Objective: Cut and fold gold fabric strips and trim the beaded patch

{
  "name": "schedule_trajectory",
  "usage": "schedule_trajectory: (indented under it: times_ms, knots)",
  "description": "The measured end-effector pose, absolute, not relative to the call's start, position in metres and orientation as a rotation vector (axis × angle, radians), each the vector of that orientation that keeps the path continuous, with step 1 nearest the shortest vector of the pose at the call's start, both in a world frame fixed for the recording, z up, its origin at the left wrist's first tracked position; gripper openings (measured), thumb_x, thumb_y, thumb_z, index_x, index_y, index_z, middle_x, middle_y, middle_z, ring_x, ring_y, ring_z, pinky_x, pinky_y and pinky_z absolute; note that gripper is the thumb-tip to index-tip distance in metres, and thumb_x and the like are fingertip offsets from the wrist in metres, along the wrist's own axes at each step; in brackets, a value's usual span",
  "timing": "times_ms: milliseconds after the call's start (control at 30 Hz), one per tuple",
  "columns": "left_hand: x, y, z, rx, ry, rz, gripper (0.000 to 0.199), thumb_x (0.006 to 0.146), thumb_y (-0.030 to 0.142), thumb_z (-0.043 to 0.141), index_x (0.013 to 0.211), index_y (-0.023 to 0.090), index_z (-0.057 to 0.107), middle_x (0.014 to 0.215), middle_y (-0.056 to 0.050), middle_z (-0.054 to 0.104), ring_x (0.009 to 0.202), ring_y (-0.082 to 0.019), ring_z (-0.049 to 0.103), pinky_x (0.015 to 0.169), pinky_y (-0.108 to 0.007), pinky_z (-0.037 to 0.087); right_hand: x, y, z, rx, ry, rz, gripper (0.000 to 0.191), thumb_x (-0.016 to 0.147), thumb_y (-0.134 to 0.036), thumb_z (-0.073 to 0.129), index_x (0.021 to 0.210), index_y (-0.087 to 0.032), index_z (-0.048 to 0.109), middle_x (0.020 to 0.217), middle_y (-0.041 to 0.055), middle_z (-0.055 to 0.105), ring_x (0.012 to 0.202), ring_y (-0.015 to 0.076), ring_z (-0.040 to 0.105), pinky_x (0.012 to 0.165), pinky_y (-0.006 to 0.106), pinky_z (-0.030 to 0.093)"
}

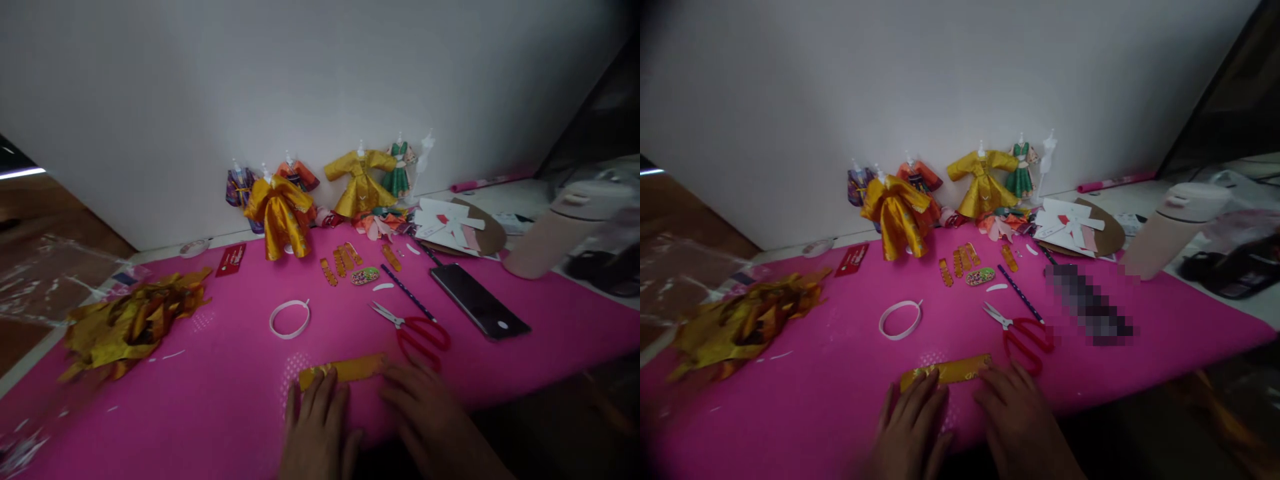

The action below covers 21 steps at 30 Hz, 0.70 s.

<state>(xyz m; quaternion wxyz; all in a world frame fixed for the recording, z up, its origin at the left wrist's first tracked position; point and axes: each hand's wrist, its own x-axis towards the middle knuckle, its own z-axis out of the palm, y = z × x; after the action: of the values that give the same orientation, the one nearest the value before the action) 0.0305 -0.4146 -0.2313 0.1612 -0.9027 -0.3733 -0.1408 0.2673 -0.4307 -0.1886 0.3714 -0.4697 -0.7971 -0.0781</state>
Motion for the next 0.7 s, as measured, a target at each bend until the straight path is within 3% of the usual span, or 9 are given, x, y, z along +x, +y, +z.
schedule_trajectory:
  times_ms: [133,233,300,433,567,700]
  knots:
    - [0.031,-0.405,-0.209,-2.646,-1.17,-0.48,0.042,0.093,0.022,0.055,0.134,0.02,0.057,0.138,-0.013,0.065,0.122,-0.033,0.065,0.098,-0.063,0.054,0.272,-0.427,-0.193,-1.153,-2.085,-0.249,0.037,0.08,-0.002,0.044,0.103,-0.021,0.066,0.099,0.0078,0.078,0.086,0.0249,0.076,0.074,0.043,0.063]
    - [0.023,-0.382,-0.187,-2.631,-1.499,-0.451,0.029,0.098,0.02,0.051,0.122,0.024,0.066,0.126,-0.01,0.071,0.121,-0.032,0.064,0.107,-0.07,0.042,0.275,-0.426,-0.2,-1.136,-2.124,-0.256,0.038,0.079,-0.001,0.045,0.105,-0.02,0.065,0.097,0.009,0.077,0.085,0.0257,0.076,0.073,0.045,0.064]
    - [0.017,-0.361,-0.173,-2.535,-1.729,-0.402,0.025,0.098,0.017,0.05,0.113,0.02,0.07,0.118,-0.011,0.073,0.115,-0.032,0.065,0.11,-0.071,0.036,0.278,-0.427,-0.206,-1.142,-2.169,-0.23,0.039,0.079,-0.001,0.045,0.107,-0.02,0.064,0.097,0.009,0.076,0.086,0.0256,0.075,0.076,0.046,0.064]
    - [0.01,-0.326,-0.161,-2.504,-1.808,-0.345,0.022,0.094,0.012,0.055,0.106,0.016,0.073,0.109,-0.012,0.074,0.106,-0.033,0.066,0.109,-0.066,0.038,0.282,-0.429,-0.215,-1.143,-2.25,-0.179,0.041,0.079,-0.001,0.047,0.112,-0.019,0.063,0.101,0.0098,0.075,0.091,0.0255,0.074,0.08,0.044,0.063]
    - [0.007,-0.314,-0.164,-2.55,-1.813,-0.343,0.023,0.088,0.004,0.055,0.082,0.016,0.073,0.089,-0.01,0.074,0.097,-0.032,0.066,0.11,-0.064,0.034,0.285,-0.429,-0.218,-1.148,-2.254,-0.164,0.041,0.078,-0.002,0.048,0.11,-0.02,0.065,0.102,0.0097,0.075,0.09,0.0256,0.074,0.081,0.045,0.063]
    - [-0.007,-0.317,-0.162,-2.602,-1.84,-0.521,0.022,0.088,0.007,0.052,0.083,0.019,0.07,0.088,-0.007,0.073,0.093,-0.029,0.066,0.113,-0.066,0.025,0.282,-0.427,-0.211,-1.131,-2.213,-0.198,0.039,0.078,-0.002,0.049,0.107,-0.02,0.067,0.098,0.0086,0.076,0.088,0.0252,0.074,0.077,0.043,0.064]
